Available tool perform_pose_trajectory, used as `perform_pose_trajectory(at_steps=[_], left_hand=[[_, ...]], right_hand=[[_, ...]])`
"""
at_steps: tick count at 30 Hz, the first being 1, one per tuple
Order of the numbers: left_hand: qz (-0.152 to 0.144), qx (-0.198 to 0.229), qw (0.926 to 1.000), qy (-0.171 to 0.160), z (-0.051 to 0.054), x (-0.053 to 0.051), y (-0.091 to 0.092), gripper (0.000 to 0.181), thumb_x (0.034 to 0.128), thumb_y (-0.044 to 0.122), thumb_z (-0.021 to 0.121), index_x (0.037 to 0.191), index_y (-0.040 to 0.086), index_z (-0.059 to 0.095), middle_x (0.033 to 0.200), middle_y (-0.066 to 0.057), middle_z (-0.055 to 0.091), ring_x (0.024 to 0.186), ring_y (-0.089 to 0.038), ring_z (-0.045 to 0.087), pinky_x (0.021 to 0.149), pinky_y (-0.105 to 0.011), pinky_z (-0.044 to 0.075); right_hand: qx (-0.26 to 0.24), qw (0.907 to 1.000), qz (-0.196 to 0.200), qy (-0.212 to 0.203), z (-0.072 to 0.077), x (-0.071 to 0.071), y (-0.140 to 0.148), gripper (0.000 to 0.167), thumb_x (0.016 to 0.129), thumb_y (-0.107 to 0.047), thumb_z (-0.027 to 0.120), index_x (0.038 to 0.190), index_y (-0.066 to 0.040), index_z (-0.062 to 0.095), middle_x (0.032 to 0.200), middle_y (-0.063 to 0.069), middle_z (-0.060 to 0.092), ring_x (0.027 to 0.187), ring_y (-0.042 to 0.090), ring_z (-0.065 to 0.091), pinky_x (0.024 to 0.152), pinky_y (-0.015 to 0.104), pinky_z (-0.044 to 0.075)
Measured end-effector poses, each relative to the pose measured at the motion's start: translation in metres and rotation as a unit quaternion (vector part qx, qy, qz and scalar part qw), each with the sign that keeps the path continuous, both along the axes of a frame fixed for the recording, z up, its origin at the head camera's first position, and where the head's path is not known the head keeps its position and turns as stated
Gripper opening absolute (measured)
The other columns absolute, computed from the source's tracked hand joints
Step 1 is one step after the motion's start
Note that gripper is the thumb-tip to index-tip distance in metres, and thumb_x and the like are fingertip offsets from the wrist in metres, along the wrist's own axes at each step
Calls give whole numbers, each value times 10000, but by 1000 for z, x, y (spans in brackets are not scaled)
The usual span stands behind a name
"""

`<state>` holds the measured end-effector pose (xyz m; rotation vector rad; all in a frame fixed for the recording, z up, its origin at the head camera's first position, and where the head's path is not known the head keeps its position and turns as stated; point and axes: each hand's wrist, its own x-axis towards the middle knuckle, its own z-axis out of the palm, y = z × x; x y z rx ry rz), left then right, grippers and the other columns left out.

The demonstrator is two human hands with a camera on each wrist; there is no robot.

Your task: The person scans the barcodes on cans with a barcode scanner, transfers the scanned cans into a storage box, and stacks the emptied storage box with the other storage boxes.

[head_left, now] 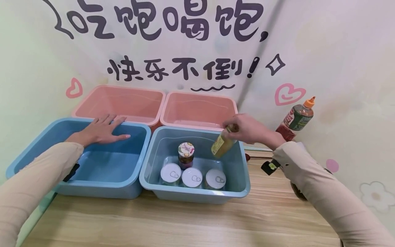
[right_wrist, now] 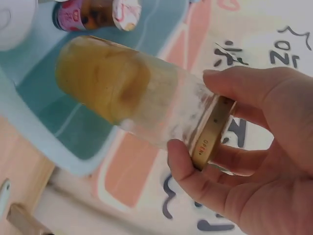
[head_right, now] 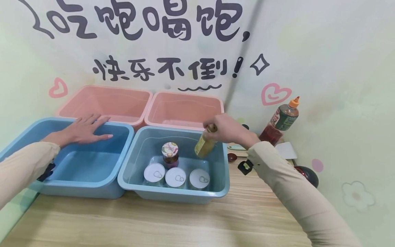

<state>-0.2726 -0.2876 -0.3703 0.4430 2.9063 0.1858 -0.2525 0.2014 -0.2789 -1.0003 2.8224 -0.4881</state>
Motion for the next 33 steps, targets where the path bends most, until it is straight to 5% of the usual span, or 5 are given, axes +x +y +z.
perform_pose_trajectory(at_steps=[13, 25, 33], left_hand=[[0, -12, 10000, 28, -1, 1, -2, 934, 913, 651, 516, 1575, 66, 213, 1604, -327, 163, 1447, -585, 128, 1146, -764, 86], [-4, -2, 10000, 51, -2, 1, -1, 934, 911, 646, 527, 1575, 69, 214, 1603, -329, 166, 1447, -586, 125, 1150, -760, 87], [-22, -55, 10000, 70, -2, 1, 0, 939, 906, 655, 527, 1574, 70, 220, 1601, -325, 177, 1444, -588, 138, 1149, -760, 105]], right_hand=[[-71, 9931, -1149, 218, 33, 22, 36, 379, 875, -254, 770, 1183, -41, 708, 819, 82, 629, 761, 223, 541, 612, 298, 442], [-127, 9807, -1674, 1003, 53, 41, 69, 396, 800, -195, 824, 1159, -59, 726, 971, 166, 726, 863, 305, 630, 642, 346, 481], [-1, 9805, -1871, 606, 47, 47, 96, 439, 778, -123, 820, 1192, -49, 692, 1025, 243, 703, 833, 295, 619, 606, 319, 476]])
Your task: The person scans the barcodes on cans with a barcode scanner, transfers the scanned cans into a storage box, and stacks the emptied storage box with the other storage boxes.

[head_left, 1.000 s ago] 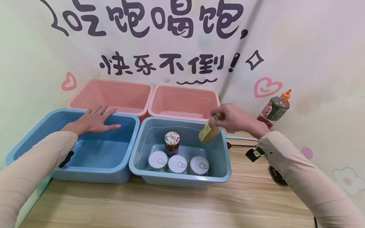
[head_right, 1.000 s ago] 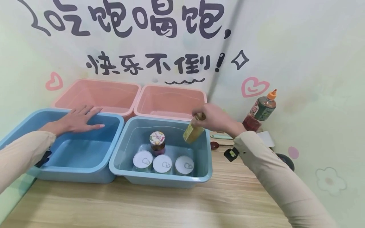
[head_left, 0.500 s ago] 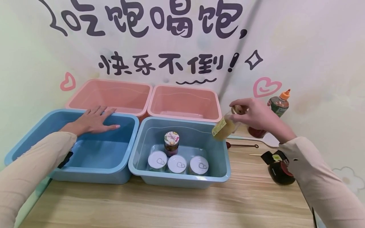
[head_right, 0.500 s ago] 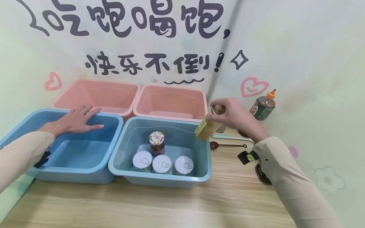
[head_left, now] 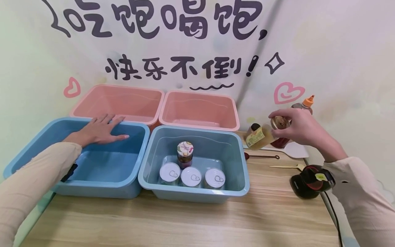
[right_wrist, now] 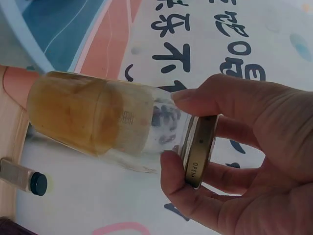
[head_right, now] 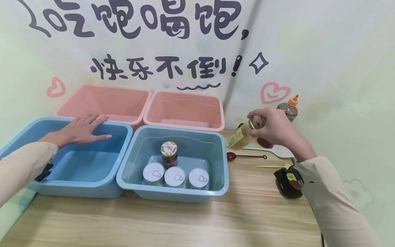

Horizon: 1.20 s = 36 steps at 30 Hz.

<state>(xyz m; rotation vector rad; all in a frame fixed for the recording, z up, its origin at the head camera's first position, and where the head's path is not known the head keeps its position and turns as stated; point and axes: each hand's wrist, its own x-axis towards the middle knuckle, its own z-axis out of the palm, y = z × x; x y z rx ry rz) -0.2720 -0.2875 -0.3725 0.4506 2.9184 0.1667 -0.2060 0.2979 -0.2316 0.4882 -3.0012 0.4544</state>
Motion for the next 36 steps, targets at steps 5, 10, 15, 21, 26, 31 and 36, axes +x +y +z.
perform_pose_trajectory(at_steps=[5, 10, 15, 21, 26, 31, 36], left_hand=[[10, -2, 10000, -1, -1, -1, -1, 945, 902, 658, 530, 1575, 74, 218, 1600, -328, 177, 1442, -589, 143, 1151, -756, 107], [-12, 3, 10000, -25, 0, -1, -1, 949, 898, 663, 530, 1574, 73, 218, 1597, -330, 182, 1438, -591, 149, 1153, -754, 107], [-7, -9, 10000, -13, 0, -1, 0, 955, 895, 664, 533, 1575, 73, 215, 1600, -329, 173, 1439, -589, 148, 1154, -753, 109], [-10, -22, 10000, 39, -3, -1, -2, 959, 898, 666, 528, 1581, 76, 202, 1608, -321, 164, 1447, -581, 144, 1153, -753, 112], [-22, 48, 10000, 34, -5, -1, -6, 953, 911, 651, 517, 1583, 60, 187, 1617, -329, 125, 1457, -585, 109, 1158, -751, 90], [37, 104, 9999, -18, -6, -2, -8, 916, 947, 633, 468, 1589, 56, 162, 1627, -328, 77, 1467, -583, 62, 1163, -746, 56], [146, 177, 9997, -74, -3, -2, -10, 870, 981, 615, 407, 1591, 54, 143, 1624, -333, 64, 1465, -588, 44, 1151, -761, 33]], right_hand=[[19, 9997, -105, -235, -9, 2, 14, 470, 771, -110, 827, 1210, -54, 672, 1028, 235, 686, 825, 288, 581, 608, 317, 444], [-132, 9993, -290, -218, -20, 7, 29, 424, 784, -113, 803, 1187, -61, 682, 1014, 210, 695, 839, 278, 598, 602, 293, 456], [-251, 9963, -702, -429, -26, 12, 44, 500, 842, -225, 789, 1269, -13, 635, 906, 154, 702, 678, 173, 643, 524, 278, 438], [-349, 9937, -937, -509, -37, 20, 59, 575, 867, -311, 784, 1276, 53, 610, 804, 106, 716, 596, 128, 663, 517, 273, 480], [-316, 9921, -1182, -289, -47, 28, 73, 464, 872, -351, 770, 1168, -4, 684, 746, 89, 736, 562, 102, 642, 533, 256, 445], [-368, 9879, -1465, -343, -58, 36, 88, 463, 894, -408, 736, 1104, 2, 690, 857, 199, 761, 560, 107, 666, 527, 248, 464], [-272, 9843, -1717, -300, -68, 44, 102, 482, 896, -399, 728, 1095, 39, 701, 943, 309, 729, 710, 310, 715, 519, 279, 465]])
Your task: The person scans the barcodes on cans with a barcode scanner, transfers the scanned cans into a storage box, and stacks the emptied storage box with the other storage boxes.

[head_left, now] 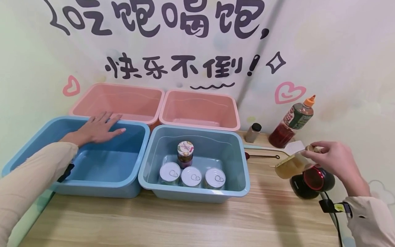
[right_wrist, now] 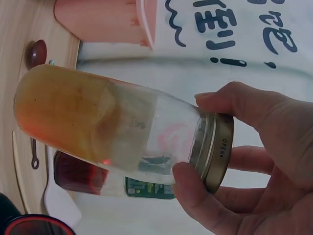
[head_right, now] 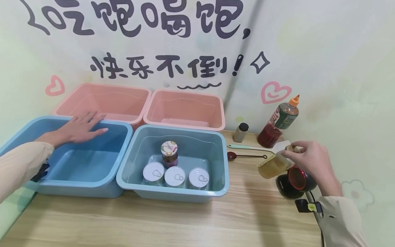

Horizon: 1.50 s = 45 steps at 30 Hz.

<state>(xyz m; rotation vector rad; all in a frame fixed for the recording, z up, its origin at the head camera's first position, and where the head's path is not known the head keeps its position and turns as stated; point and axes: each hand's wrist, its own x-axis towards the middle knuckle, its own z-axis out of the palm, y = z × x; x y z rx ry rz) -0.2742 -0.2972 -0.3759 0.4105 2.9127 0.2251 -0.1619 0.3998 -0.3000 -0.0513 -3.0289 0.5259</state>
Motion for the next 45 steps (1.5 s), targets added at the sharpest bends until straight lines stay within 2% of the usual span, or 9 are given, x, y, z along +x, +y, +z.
perform_pose_trajectory(at_steps=[4, 6, 11, 17, 21, 25, 32, 39, 45], left_hand=[[114, 31, 9999, -96, 2, 2, -5, 845, 1001, 596, 372, 1591, 49, 118, 1620, -342, 47, 1459, -598, 33, 1140, -773, 19], [136, 37, 9998, -141, 2, 2, -6, 841, 1005, 589, 368, 1591, 44, 108, 1617, -347, 36, 1457, -603, 24, 1138, -775, 9], [128, 56, 9997, -192, 3, 4, -7, 846, 1005, 586, 371, 1590, 39, 101, 1617, -348, 18, 1457, -606, 6, 1143, -766, -11], [104, 132, 9996, -209, 6, 5, -5, 849, 1001, 577, 391, 1587, 30, 112, 1617, -350, 14, 1458, -605, -2, 1145, -761, -19], [100, 137, 9996, -217, 7, 6, -5, 854, 998, 584, 395, 1587, 31, 117, 1615, -353, 23, 1460, -601, 2, 1146, -761, -17], [93, 113, 9997, -211, 8, 5, -6, 859, 996, 590, 399, 1588, 34, 122, 1614, -354, 41, 1460, -596, 14, 1146, -763, -9], [105, 118, 9996, -236, 8, 5, -5, 870, 989, 602, 403, 1588, 35, 124, 1613, -353, 58, 1456, -598, 34, 1148, -763, 11], [102, 125, 9997, -197, 6, 6, -3, 860, 989, 599, 407, 1585, 36, 147, 1611, -351, 78, 1453, -597, 49, 1151, -761, 22], [116, 135, 9997, -166, 6, 7, -2, 858, 988, 595, 412, 1583, 33, 155, 1608, -352, 89, 1451, -596, 60, 1154, -757, 27]], right_hand=[[75, 9999, -155, -5, -7, 4, 9, 491, 890, -396, 724, 1077, 58, 707, 963, 336, 714, 839, 471, 696, 542, 299, 463], [50, 9995, -288, -99, -11, 6, 13, 519, 893, -411, 715, 1079, 73, 702, 953, 331, 718, 822, 456, 698, 539, 301, 462], [105, 9975, -632, -294, -21, 10, 23, 590, 893, -473, 695, 1082, 86, 697, 843, 234, 750, 715, 284, 687, 530, 291, 439], [297, 9966, -746, -203, -29, 11, 31, 583, 877, -488, 699, 1039, 71, 716, 915, 258, 739, 830, 446, 652, 540, 289, 422], [407, 9959, -784, -172, -29, 12, 34, 548, 874, -478, 697, 1004, 53, 730, 963, 279, 726, 837, 455, 640, 542, 300, 414], [377, 9959, -810, -173, -23, 11, 32, 556, 884, -484, 689, 1026, 52, 723, 934, 266, 728, 795, 408, 640, 535, 302, 411], [67, 9977, -669, -122, -2, 1, 14, 552, 894, -494, 687, 1068, 30, 707, 796, 132, 751, 606, 136, 624, 500, 279, 437], [-92, 9993, -365, 12, 21, -15, -5, 512, 897, -492, 694, 1085, -16, 696, 893, 204, 768, 566, 113, 676, 522, 267, 437], [-79, 9999, -58, 67, 39, -35, -25, 567, 896, -469, 704, 1177, 21, 658, 933, 263, 743, 579, 141, 674, 501, 300, 467]])
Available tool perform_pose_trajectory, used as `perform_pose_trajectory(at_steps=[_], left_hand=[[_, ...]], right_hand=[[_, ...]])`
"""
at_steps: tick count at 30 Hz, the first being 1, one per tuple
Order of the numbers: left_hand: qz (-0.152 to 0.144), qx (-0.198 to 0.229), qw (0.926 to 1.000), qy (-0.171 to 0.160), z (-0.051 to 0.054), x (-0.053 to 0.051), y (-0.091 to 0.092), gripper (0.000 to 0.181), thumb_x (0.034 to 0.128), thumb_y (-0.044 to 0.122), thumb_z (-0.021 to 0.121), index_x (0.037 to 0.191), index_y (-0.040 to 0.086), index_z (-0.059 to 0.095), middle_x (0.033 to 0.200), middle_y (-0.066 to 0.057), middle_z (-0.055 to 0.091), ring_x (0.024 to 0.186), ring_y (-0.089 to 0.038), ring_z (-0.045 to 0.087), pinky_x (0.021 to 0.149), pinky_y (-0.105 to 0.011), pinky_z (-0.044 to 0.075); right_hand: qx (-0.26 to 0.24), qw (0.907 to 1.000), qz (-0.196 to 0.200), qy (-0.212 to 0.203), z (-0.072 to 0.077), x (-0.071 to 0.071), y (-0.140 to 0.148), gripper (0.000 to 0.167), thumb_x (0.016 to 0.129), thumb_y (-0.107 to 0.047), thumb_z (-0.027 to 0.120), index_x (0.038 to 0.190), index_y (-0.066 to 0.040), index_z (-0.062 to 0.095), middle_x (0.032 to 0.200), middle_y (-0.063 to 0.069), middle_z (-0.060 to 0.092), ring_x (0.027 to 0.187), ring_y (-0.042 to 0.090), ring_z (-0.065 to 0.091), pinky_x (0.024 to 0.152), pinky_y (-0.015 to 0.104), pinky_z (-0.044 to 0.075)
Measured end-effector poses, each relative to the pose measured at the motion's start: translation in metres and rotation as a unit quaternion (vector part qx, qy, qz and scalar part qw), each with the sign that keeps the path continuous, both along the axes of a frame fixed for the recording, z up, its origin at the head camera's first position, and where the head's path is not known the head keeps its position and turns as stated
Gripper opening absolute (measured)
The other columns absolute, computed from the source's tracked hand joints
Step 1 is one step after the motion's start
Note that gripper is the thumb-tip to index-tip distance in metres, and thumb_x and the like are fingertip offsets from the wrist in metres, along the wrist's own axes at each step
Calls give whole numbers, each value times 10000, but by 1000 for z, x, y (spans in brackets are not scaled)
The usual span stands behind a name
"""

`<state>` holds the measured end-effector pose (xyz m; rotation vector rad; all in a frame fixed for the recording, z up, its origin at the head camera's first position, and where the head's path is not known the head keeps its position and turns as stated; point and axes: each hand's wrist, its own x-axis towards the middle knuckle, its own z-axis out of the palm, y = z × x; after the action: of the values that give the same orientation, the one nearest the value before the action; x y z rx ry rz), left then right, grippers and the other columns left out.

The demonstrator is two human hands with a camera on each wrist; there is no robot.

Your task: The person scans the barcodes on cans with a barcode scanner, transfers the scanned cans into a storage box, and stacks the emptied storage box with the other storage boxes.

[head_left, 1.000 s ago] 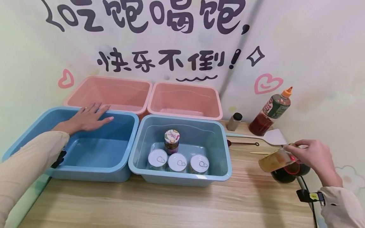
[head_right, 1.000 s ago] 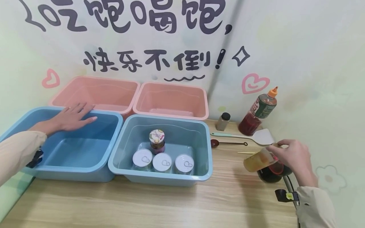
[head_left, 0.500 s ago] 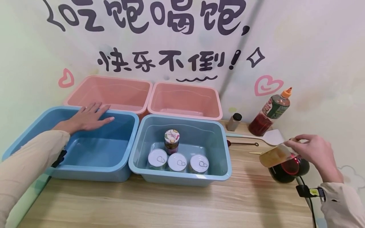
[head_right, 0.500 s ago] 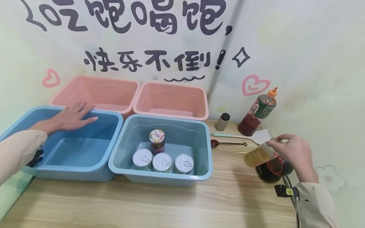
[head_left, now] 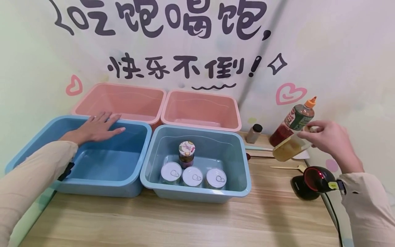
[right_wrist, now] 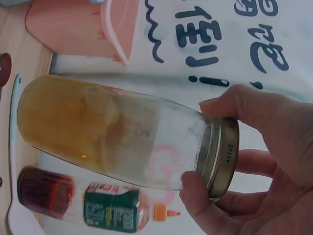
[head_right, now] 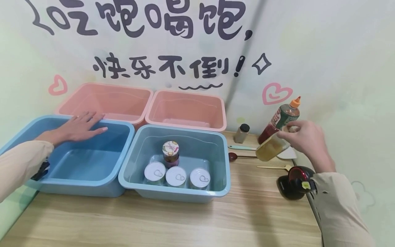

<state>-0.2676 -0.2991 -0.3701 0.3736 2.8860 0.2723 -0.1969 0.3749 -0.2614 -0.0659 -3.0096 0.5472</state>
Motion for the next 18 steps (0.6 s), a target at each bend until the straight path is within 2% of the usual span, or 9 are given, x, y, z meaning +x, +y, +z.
perform_pose_trajectory(at_steps=[4, 8, 13, 18], left_hand=[[32, -2, 10000, 5, 0, 0, -1, 864, 986, 598, 414, 1583, 32, 152, 1609, -352, 85, 1452, -596, 59, 1155, -756, 25], [45, -11, 10000, 15, -1, -1, -2, 866, 984, 600, 417, 1583, 34, 152, 1611, -351, 80, 1453, -595, 62, 1156, -755, 26], [63, -42, 10000, -6, -2, -1, -2, 874, 984, 614, 404, 1588, 41, 137, 1614, -350, 63, 1457, -594, 46, 1158, -750, 11], [85, -65, 9999, -9, -1, -1, 0, 877, 981, 627, 394, 1588, 47, 142, 1615, -349, 68, 1459, -592, 51, 1156, -754, 10]], right_hand=[[63, 9996, 240, 129, 8, -17, -17, 575, 884, -430, 728, 1211, 36, 649, 777, 177, 725, 551, 127, 635, 484, 296, 434], [131, 9982, 476, 331, 14, -32, -33, 512, 861, -369, 761, 1178, 25, 681, 732, 131, 682, 589, 156, 590, 492, 293, 422], [252, 9950, 747, 609, 21, -49, -53, 475, 847, -351, 771, 1167, -7, 703, 886, 242, 696, 728, 268, 560, 524, 309, 402], [64, 9935, 961, 598, 30, -65, -74, 467, 863, -309, 751, 1194, 14, 689, 1039, 292, 697, 759, 304, 605, 526, 300, 459]])
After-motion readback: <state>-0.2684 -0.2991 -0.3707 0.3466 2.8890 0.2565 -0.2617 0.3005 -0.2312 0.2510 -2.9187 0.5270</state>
